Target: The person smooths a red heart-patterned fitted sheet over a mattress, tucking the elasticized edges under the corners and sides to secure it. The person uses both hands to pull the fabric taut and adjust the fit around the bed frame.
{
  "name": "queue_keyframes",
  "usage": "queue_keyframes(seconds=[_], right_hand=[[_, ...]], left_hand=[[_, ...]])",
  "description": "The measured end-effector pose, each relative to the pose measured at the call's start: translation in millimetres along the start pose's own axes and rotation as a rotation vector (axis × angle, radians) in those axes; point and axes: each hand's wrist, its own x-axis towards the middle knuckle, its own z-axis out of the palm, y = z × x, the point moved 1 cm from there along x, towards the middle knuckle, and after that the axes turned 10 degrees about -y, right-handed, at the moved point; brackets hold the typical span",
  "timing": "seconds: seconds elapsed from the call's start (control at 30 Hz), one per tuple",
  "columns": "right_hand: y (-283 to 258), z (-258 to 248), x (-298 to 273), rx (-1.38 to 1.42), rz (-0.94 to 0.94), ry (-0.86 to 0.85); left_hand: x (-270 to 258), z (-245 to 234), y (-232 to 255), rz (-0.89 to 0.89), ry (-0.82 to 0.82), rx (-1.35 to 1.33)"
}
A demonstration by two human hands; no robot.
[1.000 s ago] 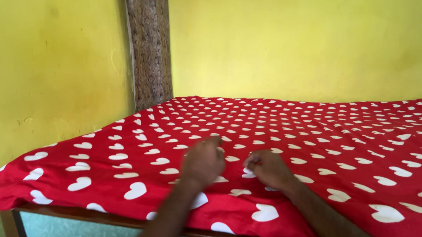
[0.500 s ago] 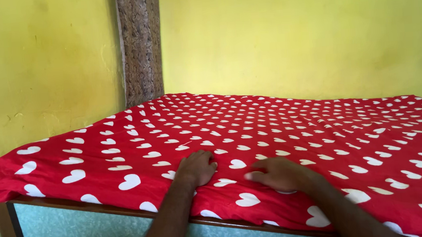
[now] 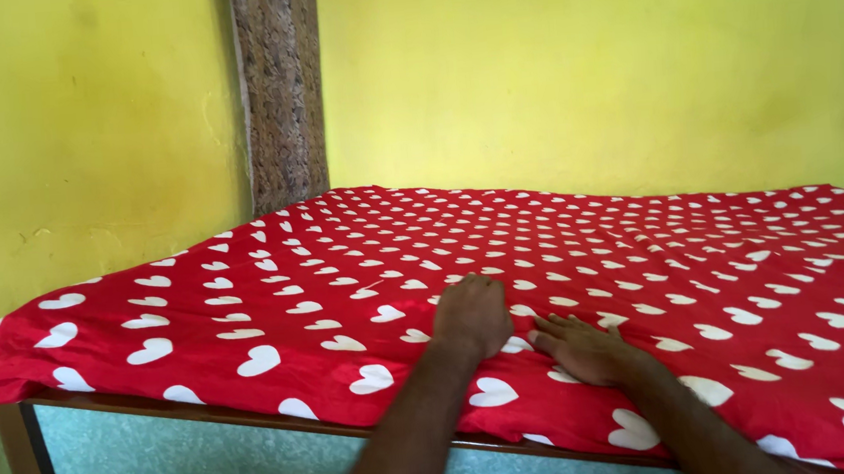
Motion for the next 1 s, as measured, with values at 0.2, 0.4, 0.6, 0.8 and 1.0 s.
queue_keyframes(seconds=[0.2, 0.4, 0.6, 0.8, 1.0], right_hand=[[24.6, 13.5, 11.6, -0.032, -0.107, 0.168], [-1.5, -1.8, -21.8, 0.256, 0.011, 0.174], [-0.1, 0.3, -17.2, 0.225, 0.014, 0.180], [0.2, 2.8, -21.7, -0.031, -0.001, 0.092], [2.9, -1.8, -18.4, 0.119, -0.025, 0.137]], left_hand=[[23.0, 36.8, -4.1, -0.008, -0.220, -0.240], [23.2, 41.6, -5.9, 0.003, -0.243, -0.199], [21.9, 42.7, -6.7, 0.000, -0.253, -0.186], [15.1, 39.3, -5.0, 0.007, -0.304, -0.182], [13.4, 34.3, -8.2, 0.013, -0.310, -0.198]])
